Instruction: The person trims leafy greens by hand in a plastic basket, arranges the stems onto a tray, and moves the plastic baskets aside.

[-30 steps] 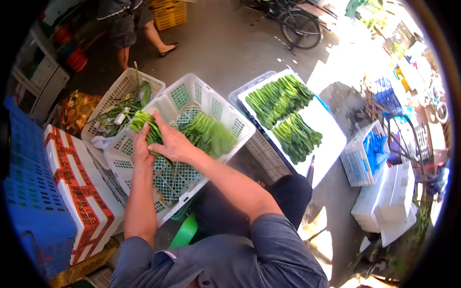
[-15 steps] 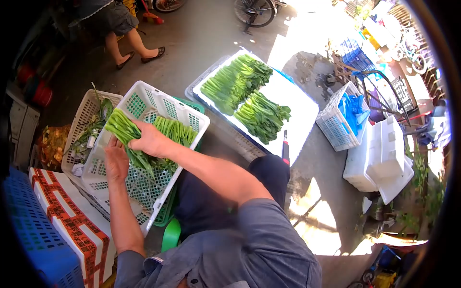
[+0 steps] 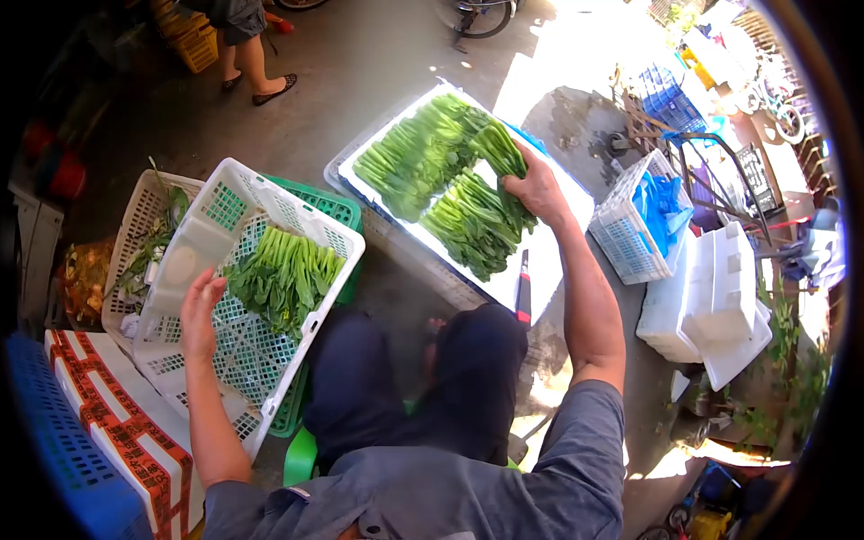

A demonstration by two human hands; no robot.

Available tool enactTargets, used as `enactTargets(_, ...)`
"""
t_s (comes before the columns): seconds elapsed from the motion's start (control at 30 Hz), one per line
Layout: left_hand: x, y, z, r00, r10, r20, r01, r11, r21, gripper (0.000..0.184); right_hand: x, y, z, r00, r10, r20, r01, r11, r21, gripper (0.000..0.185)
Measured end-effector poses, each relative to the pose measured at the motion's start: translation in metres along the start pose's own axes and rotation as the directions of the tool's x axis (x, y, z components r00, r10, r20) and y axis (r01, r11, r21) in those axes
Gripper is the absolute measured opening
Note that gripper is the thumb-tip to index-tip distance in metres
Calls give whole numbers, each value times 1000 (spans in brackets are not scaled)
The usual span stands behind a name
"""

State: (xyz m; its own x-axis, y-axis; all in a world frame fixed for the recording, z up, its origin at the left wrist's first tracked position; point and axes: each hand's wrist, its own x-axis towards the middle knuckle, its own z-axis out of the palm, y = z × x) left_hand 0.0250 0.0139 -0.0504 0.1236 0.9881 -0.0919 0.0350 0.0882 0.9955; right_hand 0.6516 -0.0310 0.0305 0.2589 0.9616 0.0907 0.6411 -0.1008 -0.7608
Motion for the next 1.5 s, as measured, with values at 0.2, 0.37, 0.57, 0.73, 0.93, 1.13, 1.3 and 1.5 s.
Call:
enactTargets(0.2, 6, -28, -16, 993, -54, -102, 62, 995, 73, 44, 21, 81, -27, 995, 94, -33, -99, 911, -401, 74)
enactTargets(0.37, 6, -35, -19, 982, -69, -178, 94, 987, 133, 42, 50, 147, 10, 996, 49, 72, -7, 871, -492, 74)
enactTargets(0.57, 7, -44, -27, 977, -84, -196, 117, 979, 164, 46, 48, 189, 58, 982, 171, 75, -108, 848, -518, 61)
enactTargets(0.73, 3, -47, -25, 981, -97, -170, 122, 982, 144, 45, 51, 203, 56, 989, 104, 109, -48, 903, -426, 58)
enactTargets(0.93, 5, -43, -18, 973, -142, -180, 172, 972, 160, 44, 58, 179, 58, 936, 335, 110, -178, 717, -674, 65)
enactTargets(1.13, 4, -35, -6, 978, -94, -184, 137, 961, 242, 47, 46, 171, 59, 990, 105, -92, -138, 635, -760, 70)
enactTargets(1.3, 8, -10, 20, 991, -46, -126, 103, 862, 497, 47, -9, 113, 72, 980, -147, -137, 25, 765, -644, 53)
enactTargets(1.5, 43, 6, 54, 999, 53, 14, -47, 687, 725, 57, -64, 45, 89, 938, -329, -111, 218, 807, -549, 46)
